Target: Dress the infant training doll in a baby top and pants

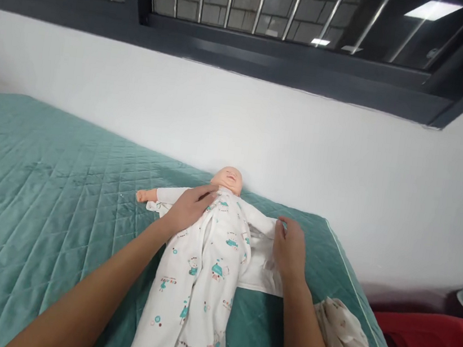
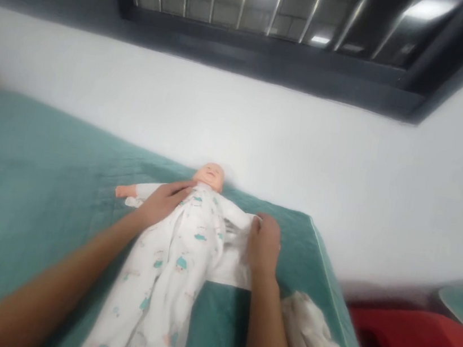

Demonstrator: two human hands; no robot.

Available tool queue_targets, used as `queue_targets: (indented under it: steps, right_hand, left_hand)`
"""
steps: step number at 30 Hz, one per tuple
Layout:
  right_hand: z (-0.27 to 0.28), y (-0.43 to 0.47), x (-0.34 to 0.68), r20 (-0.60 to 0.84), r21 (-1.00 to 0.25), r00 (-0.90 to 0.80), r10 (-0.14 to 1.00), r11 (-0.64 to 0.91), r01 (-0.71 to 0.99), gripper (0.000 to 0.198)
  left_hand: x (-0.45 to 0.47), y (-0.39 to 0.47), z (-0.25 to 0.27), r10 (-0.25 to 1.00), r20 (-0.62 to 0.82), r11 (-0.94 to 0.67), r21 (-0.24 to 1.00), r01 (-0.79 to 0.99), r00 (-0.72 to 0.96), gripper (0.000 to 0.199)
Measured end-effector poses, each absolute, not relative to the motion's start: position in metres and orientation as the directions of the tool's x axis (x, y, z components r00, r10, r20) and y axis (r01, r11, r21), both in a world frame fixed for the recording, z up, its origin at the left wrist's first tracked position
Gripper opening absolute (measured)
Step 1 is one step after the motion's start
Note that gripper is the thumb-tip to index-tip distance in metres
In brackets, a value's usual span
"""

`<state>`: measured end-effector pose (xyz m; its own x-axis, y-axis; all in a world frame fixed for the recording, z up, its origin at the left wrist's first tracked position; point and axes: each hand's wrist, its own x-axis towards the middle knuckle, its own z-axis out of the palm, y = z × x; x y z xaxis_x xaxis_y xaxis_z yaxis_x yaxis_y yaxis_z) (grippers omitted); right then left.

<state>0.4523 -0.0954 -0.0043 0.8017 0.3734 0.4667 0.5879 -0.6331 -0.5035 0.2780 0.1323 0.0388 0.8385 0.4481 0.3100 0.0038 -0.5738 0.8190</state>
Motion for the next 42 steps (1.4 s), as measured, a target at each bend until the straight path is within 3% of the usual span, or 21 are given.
queue_targets:
  steps: [3, 9, 16, 18, 24, 28, 31, 37, 42]
  right_hand:
    - [-0.007, -0.09, 0.45, 0.406, -0.511, 0.794, 0.452, -0.608, 0.608, 0.04]
    - [-0.007, -0.088, 0.447, 0.402, -0.485, 0.796, 0.453, -0.632, 0.605, 0.039]
    - [-0.011, -0.078, 0.434, 0.499, -0.211, 0.623, 0.603, -0.613, 0.762, 0.042]
    - [-0.011, -0.073, 0.43, 0.497, -0.201, 0.606, 0.62, -0.598, 0.776, 0.042]
    - [-0.007, -0.066, 0.422, 0.441, -0.453, 0.619, 0.65, -0.434, 0.779, 0.044]
    - [-0.002, -0.065, 0.41, 0.392, -0.714, 0.732, 0.557, -0.318, 0.624, 0.044]
    - [0.005, -0.059, 0.393, 0.344, -0.845, 0.738, 0.581, -0.151, 0.513, 0.045]
    - [0.021, -0.05, 0.365, 0.273, -0.872, 0.693, 0.667, -0.133, 0.472, 0.055]
    - [0.025, -0.049, 0.362, 0.366, -0.815, 0.65, 0.666, -0.107, 0.569, 0.04]
  left_hand:
    - [0.27, 0.137, 0.025, 0.502, 0.217, -0.416, 0.909, 0.014, 0.837, 0.049]
    - [0.265, 0.142, 0.024, 0.446, 0.122, -0.388, 0.919, 0.069, 0.887, 0.066]
    - [0.26, 0.149, 0.019, 0.337, 0.184, -0.417, 0.908, -0.029, 0.923, 0.068]
    - [0.26, 0.147, 0.019, 0.358, 0.212, -0.418, 0.907, -0.046, 0.909, 0.063]
    - [0.259, 0.132, 0.027, 0.421, 0.272, -0.494, 0.869, -0.033, 0.866, 0.044]
    - [0.259, 0.128, 0.026, 0.444, 0.348, -0.554, 0.831, -0.052, 0.826, 0.037]
    - [0.262, 0.128, 0.022, 0.397, 0.479, -0.671, 0.733, -0.109, 0.783, 0.018]
    - [0.262, 0.127, 0.013, 0.235, 0.725, -0.92, 0.381, -0.092, 0.647, 0.017]
    - [0.259, 0.126, 0.009, 0.103, 0.817, -0.976, 0.193, -0.1, 0.568, 0.02]
